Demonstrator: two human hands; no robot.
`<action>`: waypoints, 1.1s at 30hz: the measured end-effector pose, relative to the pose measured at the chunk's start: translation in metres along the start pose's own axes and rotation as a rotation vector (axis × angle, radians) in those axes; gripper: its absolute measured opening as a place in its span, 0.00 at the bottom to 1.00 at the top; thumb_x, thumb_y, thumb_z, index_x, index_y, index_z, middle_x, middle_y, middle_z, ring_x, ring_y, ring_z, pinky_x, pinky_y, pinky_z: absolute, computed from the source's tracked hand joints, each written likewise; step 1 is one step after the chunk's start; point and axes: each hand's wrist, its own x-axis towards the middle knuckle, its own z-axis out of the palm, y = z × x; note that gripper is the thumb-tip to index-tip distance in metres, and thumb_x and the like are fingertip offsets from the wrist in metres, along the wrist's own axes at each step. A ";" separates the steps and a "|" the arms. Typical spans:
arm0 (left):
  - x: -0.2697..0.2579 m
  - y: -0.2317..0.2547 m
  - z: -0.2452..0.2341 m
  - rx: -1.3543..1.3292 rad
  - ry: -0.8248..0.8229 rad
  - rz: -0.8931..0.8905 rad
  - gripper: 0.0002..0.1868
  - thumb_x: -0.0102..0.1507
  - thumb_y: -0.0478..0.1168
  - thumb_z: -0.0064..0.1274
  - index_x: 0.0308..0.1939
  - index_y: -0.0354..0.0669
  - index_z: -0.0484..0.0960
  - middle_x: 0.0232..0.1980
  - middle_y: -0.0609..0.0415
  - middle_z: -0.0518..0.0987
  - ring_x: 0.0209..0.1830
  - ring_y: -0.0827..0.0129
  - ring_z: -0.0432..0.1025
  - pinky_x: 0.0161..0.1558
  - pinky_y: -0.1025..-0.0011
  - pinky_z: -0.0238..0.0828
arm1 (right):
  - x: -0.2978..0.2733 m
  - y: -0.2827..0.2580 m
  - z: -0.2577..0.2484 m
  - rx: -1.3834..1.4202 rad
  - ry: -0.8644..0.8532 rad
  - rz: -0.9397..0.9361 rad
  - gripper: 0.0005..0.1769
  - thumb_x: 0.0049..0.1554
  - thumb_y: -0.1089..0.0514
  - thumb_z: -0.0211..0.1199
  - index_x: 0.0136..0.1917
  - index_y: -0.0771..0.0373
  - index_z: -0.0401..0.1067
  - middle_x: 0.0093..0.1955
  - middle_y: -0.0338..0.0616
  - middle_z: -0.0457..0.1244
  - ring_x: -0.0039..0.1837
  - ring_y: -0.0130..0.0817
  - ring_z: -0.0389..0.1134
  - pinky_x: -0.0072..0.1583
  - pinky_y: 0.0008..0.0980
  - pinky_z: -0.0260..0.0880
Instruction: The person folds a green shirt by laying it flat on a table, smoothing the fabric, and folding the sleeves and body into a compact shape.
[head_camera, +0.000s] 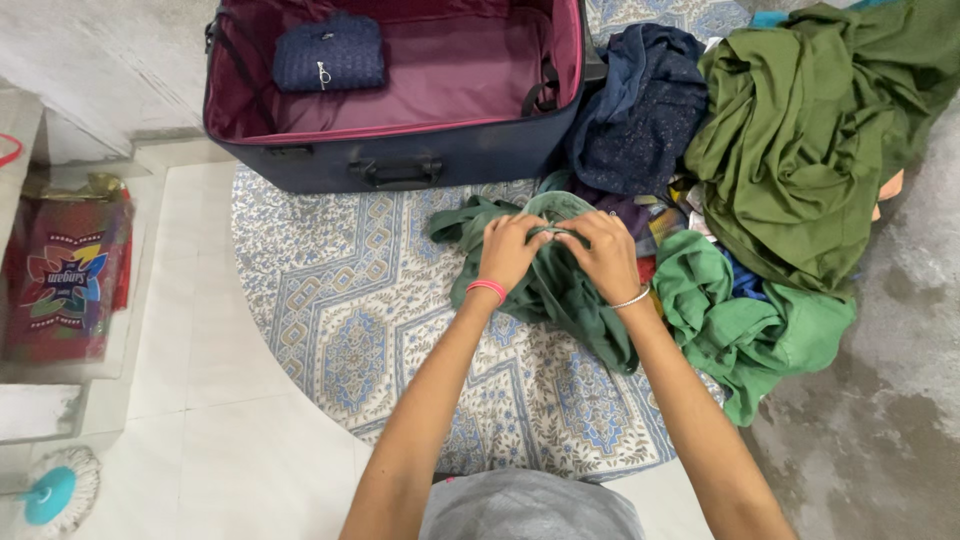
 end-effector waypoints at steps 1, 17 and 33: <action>-0.001 0.002 0.000 0.009 0.013 0.013 0.14 0.64 0.47 0.56 0.48 0.46 0.84 0.51 0.55 0.83 0.59 0.59 0.70 0.68 0.58 0.52 | -0.001 0.001 0.001 0.012 0.009 0.023 0.09 0.56 0.57 0.70 0.49 0.63 0.78 0.48 0.43 0.68 0.52 0.43 0.68 0.54 0.40 0.63; 0.000 0.000 0.006 -0.014 -0.027 -0.037 0.09 0.65 0.47 0.52 0.45 0.52 0.84 0.49 0.59 0.82 0.59 0.61 0.70 0.71 0.54 0.45 | -0.013 0.030 0.019 0.448 -0.070 0.199 0.13 0.56 0.61 0.69 0.53 0.69 0.75 0.48 0.46 0.66 0.52 0.36 0.68 0.55 0.31 0.65; 0.000 -0.011 -0.001 -0.083 -0.144 0.016 0.15 0.61 0.52 0.61 0.46 0.49 0.86 0.51 0.57 0.83 0.62 0.63 0.69 0.75 0.54 0.39 | -0.018 0.055 0.032 0.794 -0.193 0.476 0.07 0.58 0.61 0.62 0.48 0.67 0.75 0.44 0.37 0.62 0.50 0.26 0.62 0.55 0.26 0.59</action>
